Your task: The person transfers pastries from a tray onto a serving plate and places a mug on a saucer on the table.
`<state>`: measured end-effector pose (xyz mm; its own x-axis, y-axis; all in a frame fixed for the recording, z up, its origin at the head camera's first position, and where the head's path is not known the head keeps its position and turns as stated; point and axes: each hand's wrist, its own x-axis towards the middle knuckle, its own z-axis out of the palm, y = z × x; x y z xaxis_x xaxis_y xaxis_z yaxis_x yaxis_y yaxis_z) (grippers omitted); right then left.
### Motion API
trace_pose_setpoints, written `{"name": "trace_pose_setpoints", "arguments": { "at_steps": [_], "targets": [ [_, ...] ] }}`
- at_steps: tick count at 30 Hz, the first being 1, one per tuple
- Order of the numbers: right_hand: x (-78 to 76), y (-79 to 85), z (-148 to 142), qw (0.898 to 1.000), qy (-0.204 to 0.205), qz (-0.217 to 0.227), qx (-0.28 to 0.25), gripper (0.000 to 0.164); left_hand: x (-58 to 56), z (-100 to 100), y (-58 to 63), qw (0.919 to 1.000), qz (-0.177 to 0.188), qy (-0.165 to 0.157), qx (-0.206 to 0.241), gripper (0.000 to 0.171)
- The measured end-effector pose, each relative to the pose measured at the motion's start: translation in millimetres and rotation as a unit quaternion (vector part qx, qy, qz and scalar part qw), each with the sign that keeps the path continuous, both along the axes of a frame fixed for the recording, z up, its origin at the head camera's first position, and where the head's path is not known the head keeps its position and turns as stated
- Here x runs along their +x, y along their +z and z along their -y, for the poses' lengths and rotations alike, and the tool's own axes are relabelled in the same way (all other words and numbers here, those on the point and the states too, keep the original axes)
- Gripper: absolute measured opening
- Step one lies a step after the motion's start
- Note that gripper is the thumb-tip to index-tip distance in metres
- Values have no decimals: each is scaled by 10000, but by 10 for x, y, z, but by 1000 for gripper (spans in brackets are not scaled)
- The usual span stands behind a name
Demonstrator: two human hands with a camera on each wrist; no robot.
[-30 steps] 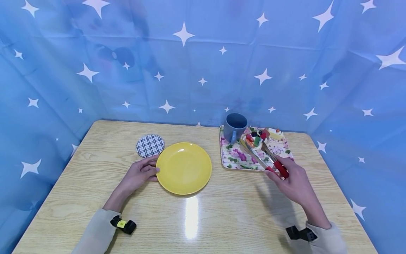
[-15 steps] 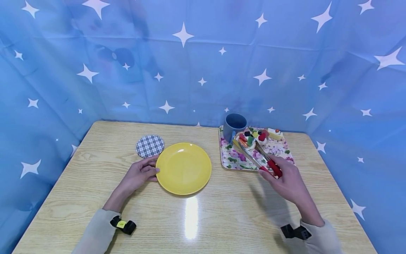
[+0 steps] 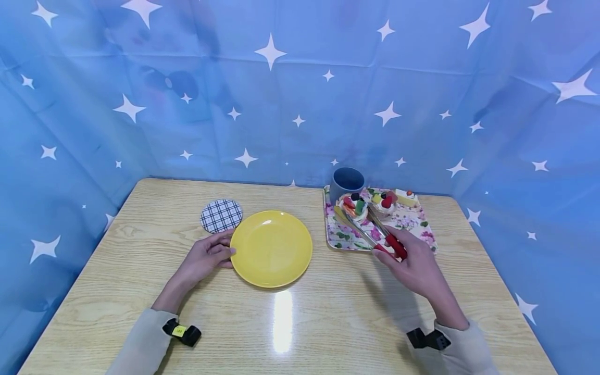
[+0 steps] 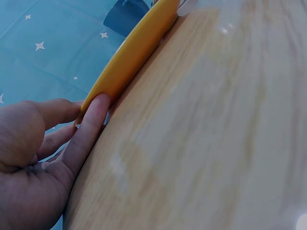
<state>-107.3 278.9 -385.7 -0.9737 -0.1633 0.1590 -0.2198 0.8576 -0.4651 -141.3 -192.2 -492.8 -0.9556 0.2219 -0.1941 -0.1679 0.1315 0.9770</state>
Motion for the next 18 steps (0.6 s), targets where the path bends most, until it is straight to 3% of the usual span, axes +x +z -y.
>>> {"name": "trace_pose_setpoints", "arguments": {
  "at_steps": [18],
  "targets": [
    [-47, -36, 188, 9995, 62, 307, -64, 65, 10, -4, 14, 10000, -4, -25, 95, 61]
  ]
}}
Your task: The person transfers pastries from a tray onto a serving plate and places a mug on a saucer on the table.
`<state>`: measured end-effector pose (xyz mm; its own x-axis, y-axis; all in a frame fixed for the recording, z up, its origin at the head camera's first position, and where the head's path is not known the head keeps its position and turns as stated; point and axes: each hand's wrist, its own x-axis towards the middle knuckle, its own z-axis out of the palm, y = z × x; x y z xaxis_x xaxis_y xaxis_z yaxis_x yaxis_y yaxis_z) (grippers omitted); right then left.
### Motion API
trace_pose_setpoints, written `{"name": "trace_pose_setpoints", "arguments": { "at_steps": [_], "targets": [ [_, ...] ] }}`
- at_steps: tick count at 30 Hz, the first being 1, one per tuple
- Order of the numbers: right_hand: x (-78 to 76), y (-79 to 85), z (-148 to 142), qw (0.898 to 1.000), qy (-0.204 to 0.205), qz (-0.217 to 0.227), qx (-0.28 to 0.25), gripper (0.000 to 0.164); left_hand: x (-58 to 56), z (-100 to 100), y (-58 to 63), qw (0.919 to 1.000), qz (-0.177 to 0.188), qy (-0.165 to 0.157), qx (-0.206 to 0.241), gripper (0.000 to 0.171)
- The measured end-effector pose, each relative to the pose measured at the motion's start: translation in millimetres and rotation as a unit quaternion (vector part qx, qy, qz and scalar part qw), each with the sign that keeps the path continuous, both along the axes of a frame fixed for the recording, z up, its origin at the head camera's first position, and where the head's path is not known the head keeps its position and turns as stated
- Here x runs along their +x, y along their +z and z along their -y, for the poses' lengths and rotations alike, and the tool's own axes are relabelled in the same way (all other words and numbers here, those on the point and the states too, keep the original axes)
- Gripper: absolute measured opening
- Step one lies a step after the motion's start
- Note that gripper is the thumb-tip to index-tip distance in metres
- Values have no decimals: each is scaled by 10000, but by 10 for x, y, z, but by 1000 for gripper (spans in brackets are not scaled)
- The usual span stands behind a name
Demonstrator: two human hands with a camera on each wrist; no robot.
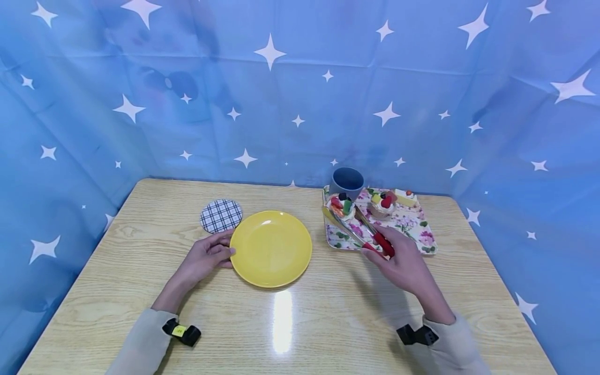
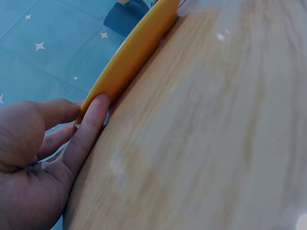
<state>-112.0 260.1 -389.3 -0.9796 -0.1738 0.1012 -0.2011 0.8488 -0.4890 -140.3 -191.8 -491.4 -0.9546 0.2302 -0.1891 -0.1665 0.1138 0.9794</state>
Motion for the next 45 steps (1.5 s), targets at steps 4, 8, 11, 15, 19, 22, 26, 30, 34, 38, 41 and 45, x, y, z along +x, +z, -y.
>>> {"name": "trace_pose_setpoints", "arguments": {
  "at_steps": [4, 8, 11, 15, 19, 22, 26, 30, 34, 38, 41, 45],
  "targets": [
    [-21, -19, 45, 10000, 43, 0, 10, 65, -3, -1, -1, 10000, 5, 11, -25, 61],
    [-40, -42, 86, 9999, 100, -68, -1, 64, -6, 2, -4, 10000, -24, 4, -43, 61],
    [-53, -61, 115, 9999, 130, -98, -8, 63, -7, 2, -5, 10000, -26, 13, -37, 61],
    [-69, -87, 161, 9997, 191, -117, -28, 63, -5, 7, -8, 10000, -16, 9, -18, 60],
    [-80, -96, 206, 9997, 220, -98, -19, 65, -6, 9, -16, 10000, -45, -15, -41, 61],
    [-88, -96, 244, 9996, 252, -92, 3, 64, -7, 6, -14, 10000, -23, 4, -54, 61],
    [-101, -93, 298, 9996, 281, -42, -34, 63, -10, 7, -14, 10000, 31, 43, -30, 60],
    [-123, -102, 343, 9994, 341, -7, -115, 62, -11, 11, -18, 10000, 12, 64, -75, 60],
    [-137, -126, 387, 9991, 409, -1, -122, 63, -10, 9, -19, 10000, 12, 54, -69, 60],
    [-153, -151, 441, 9986, 495, 9, -175, 63, -12, 6, -23, 10000, 18, 27, -10, 60],
    [-163, -161, 485, 9984, 518, 34, -210, 64, -14, 9, -32, 10000, -16, 2, 4, 61],
    [-165, -176, 539, 9984, 534, 70, -178, 65, -14, 14, -39, 10000, -36, -11, 6, 62]
  ]
}}
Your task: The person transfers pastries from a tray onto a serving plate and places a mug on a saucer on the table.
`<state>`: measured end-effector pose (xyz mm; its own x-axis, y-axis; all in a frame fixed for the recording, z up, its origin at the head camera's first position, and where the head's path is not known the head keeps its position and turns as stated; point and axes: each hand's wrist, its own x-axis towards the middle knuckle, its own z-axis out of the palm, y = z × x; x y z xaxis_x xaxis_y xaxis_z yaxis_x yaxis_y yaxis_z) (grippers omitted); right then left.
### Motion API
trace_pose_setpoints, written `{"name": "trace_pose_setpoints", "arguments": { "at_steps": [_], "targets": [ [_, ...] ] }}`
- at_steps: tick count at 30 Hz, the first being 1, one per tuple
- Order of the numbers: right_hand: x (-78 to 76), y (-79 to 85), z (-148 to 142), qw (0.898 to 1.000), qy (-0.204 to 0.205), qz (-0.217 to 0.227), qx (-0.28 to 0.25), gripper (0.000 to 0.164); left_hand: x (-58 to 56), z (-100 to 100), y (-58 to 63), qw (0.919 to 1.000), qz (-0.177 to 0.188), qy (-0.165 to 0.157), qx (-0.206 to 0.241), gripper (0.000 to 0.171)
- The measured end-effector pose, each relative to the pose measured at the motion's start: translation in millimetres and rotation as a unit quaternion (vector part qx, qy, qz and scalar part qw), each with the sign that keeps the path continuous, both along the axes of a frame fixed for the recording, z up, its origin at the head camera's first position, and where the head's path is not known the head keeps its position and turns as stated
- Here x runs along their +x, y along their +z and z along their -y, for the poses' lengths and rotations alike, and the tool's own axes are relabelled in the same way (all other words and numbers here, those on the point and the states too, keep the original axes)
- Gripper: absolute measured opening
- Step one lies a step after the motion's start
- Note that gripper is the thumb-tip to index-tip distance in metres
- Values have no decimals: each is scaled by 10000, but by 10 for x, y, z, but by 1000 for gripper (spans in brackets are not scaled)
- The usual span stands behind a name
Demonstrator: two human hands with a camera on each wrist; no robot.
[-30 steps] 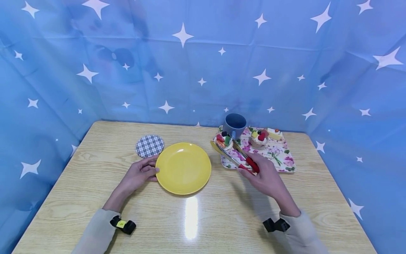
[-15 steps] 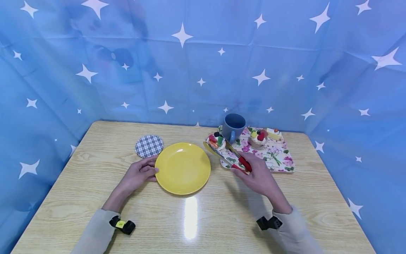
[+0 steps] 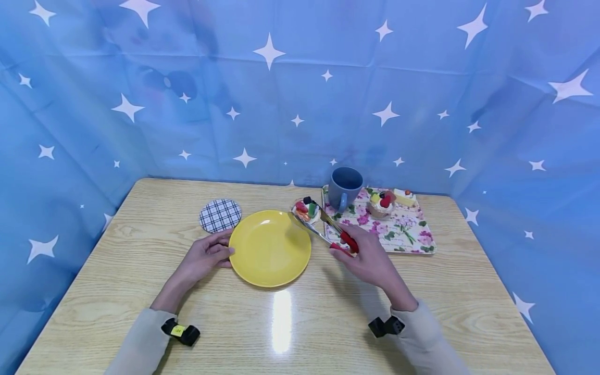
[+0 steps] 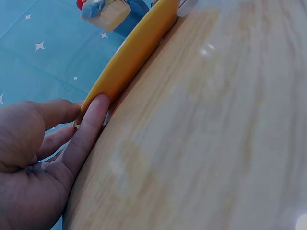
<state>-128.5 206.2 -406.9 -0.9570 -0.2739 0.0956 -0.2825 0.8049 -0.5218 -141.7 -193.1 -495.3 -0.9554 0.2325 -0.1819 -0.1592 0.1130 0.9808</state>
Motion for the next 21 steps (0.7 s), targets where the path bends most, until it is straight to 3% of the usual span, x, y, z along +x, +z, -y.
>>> {"name": "trace_pose_setpoints", "arguments": {
  "at_steps": [15, 21],
  "targets": [
    [1, -21, 156, 9994, -102, 324, 75, 68, -3, 4, -13, 10000, -31, -4, -11, 60],
    [-27, -40, 211, 9997, 25, 237, 38, 65, 5, -6, 17, 10000, 7, 38, -18, 61]
  ]
}}
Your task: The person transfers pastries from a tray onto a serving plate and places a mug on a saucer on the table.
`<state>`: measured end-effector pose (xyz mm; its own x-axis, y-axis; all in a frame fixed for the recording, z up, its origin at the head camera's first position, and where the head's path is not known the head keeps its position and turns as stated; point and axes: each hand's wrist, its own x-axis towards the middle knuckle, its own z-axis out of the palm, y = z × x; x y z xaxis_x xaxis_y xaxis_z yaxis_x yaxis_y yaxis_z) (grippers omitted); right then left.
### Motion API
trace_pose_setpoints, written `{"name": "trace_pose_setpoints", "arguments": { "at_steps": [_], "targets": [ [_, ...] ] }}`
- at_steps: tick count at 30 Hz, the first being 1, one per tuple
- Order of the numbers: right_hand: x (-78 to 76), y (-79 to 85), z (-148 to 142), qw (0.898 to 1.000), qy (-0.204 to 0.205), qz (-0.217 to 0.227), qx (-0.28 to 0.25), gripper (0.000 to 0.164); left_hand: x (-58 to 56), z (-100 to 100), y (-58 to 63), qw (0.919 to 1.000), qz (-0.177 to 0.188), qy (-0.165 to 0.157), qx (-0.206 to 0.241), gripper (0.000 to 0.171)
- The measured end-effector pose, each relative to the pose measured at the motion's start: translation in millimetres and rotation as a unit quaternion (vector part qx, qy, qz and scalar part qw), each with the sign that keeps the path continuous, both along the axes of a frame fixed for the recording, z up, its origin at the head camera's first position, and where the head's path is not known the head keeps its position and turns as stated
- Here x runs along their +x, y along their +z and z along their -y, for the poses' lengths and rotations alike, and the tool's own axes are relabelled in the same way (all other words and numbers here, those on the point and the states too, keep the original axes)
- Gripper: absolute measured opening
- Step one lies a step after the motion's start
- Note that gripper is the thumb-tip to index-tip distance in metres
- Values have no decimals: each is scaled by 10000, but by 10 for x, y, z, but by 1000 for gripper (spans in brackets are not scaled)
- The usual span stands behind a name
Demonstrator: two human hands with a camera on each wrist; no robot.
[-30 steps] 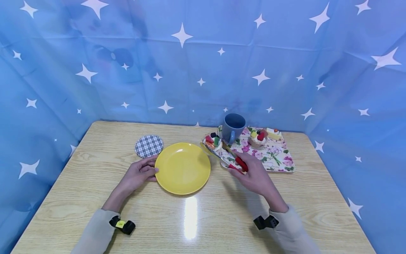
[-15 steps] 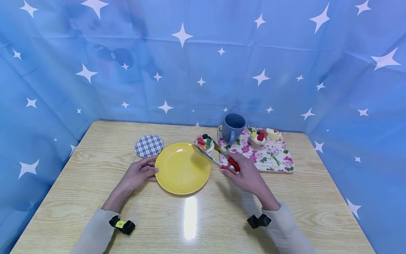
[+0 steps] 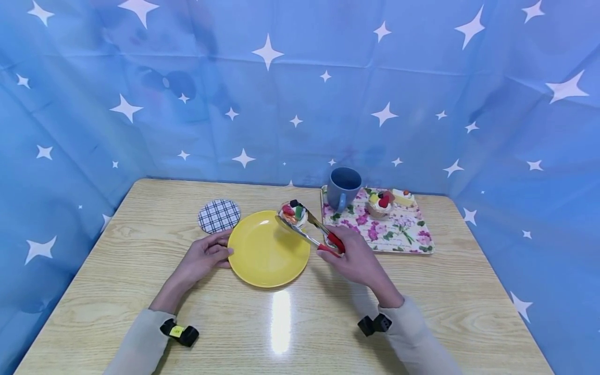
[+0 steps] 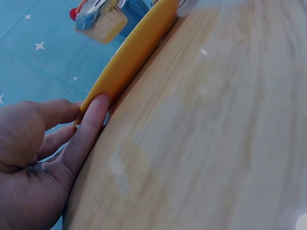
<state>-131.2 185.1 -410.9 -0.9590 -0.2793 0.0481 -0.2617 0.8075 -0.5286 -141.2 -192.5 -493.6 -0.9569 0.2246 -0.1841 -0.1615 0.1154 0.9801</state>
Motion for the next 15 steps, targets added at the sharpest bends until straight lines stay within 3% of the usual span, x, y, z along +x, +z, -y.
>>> {"name": "trace_pose_setpoints", "arguments": {
  "at_steps": [15],
  "targets": [
    [-16, -78, 152, 9996, 135, 196, -125, 66, -3, -8, -9, 10000, 61, -31, -48, 60]
  ]
}}
